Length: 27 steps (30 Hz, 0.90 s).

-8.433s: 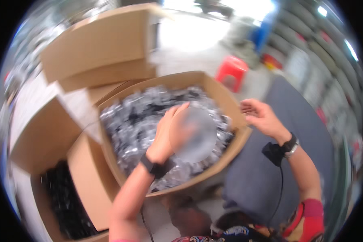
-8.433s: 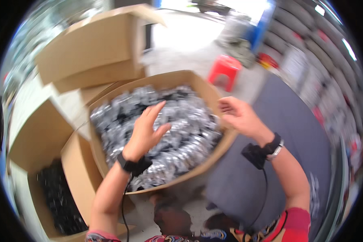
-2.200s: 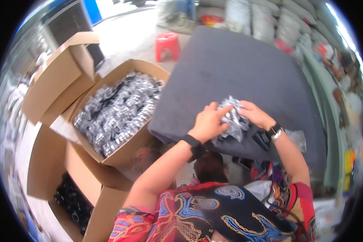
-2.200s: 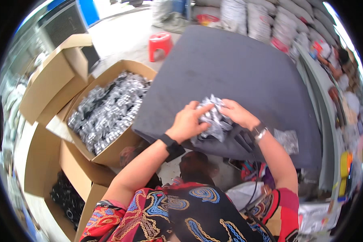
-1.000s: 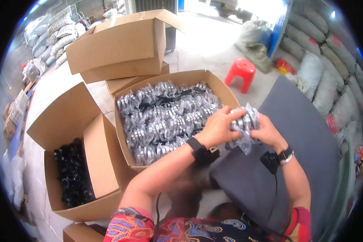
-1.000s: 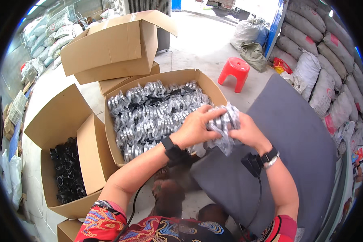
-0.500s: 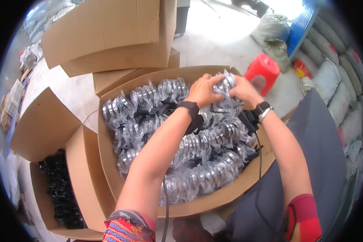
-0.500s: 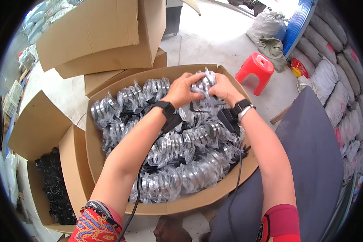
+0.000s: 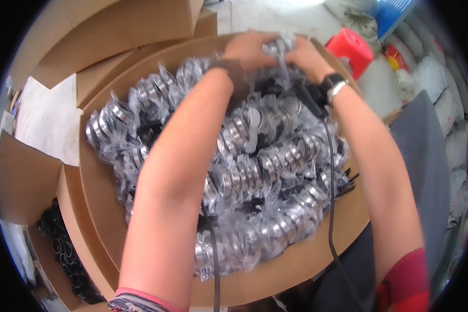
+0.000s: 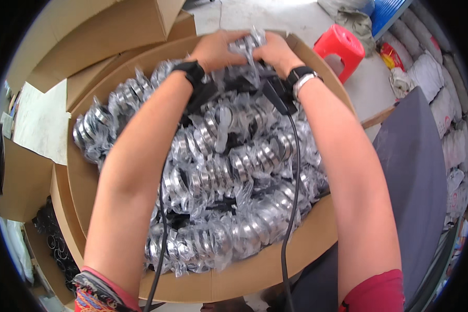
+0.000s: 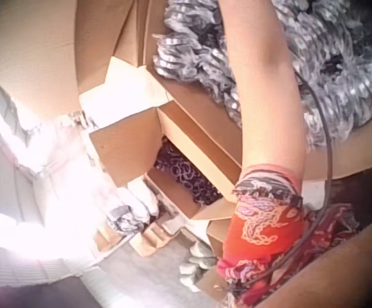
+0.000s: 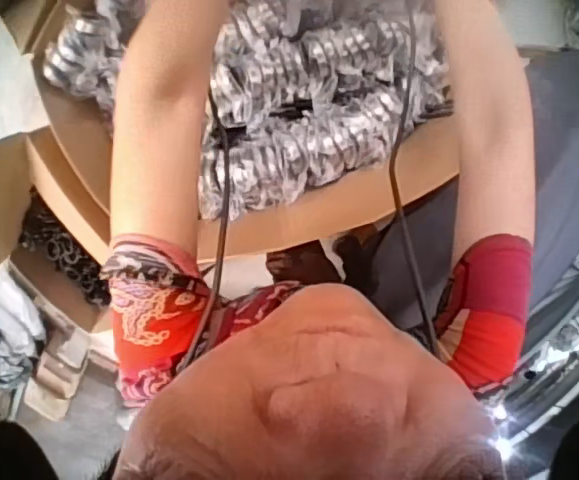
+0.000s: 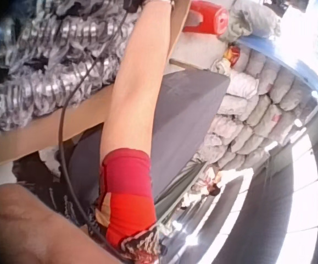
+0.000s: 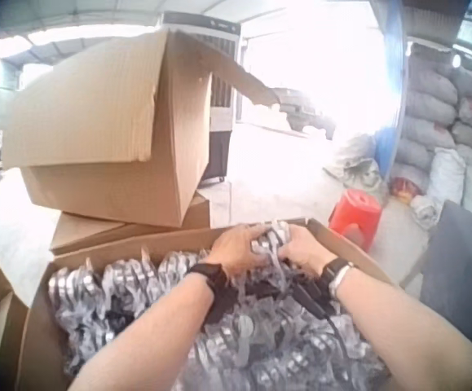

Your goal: Sorting and inspecting black plastic components and metal rings from boxes in a manufacturing environment.

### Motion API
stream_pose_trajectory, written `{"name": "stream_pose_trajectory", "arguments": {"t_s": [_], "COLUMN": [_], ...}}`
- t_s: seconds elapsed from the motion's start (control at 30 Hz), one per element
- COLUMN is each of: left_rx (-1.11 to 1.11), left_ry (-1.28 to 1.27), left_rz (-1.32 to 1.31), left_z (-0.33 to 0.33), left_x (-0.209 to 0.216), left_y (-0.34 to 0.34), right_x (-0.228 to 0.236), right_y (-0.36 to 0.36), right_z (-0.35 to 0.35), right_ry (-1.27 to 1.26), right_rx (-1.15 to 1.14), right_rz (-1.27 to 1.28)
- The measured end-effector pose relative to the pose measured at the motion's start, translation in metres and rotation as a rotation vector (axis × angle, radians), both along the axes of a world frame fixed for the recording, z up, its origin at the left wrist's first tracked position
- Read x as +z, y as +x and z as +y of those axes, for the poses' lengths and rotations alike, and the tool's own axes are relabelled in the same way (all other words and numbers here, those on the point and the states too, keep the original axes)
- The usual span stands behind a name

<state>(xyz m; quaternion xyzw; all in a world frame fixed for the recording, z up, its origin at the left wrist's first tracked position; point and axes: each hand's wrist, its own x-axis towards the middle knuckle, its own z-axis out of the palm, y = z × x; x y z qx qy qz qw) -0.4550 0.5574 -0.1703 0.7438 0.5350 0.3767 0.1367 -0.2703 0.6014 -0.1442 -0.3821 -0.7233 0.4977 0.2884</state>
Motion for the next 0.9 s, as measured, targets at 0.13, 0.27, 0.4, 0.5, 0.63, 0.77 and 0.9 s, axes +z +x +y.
{"name": "stream_pose_trajectory", "arguments": {"t_s": [0.13,0.27,0.4,0.5,0.63,0.77,0.9], "left_rx": [0.164,0.353,0.397,0.390,0.348,0.354,0.302], "left_ry": [-0.129,-0.090,0.072,0.078,0.074,0.062,0.142], "left_rz": [0.341,0.688,0.585,0.473,0.306,0.240,0.141], "left_z": [-0.007,-0.030,-0.052,-0.087,-0.138,-0.229,-0.314], "left_x": [-0.015,-0.021,-0.005,0.016,0.065,0.122,0.160], "left_y": [0.001,0.009,0.008,0.010,0.018,-0.015,-0.022], "right_x": [-0.050,-0.079,-0.050,-0.010,0.051,0.140,0.194], "right_y": [-0.012,-0.024,-0.025,-0.008,0.054,0.076,0.140], "right_z": [0.019,0.019,-0.003,-0.024,-0.045,-0.155,-0.289], "right_ry": [0.141,0.389,0.522,0.617,0.497,0.389,0.240], "right_rx": [-0.004,-0.144,-0.230,-0.168,-0.063,0.161,0.201], "right_rz": [-0.050,-0.312,-0.532,-0.490,-0.365,-0.273,-0.150]}}
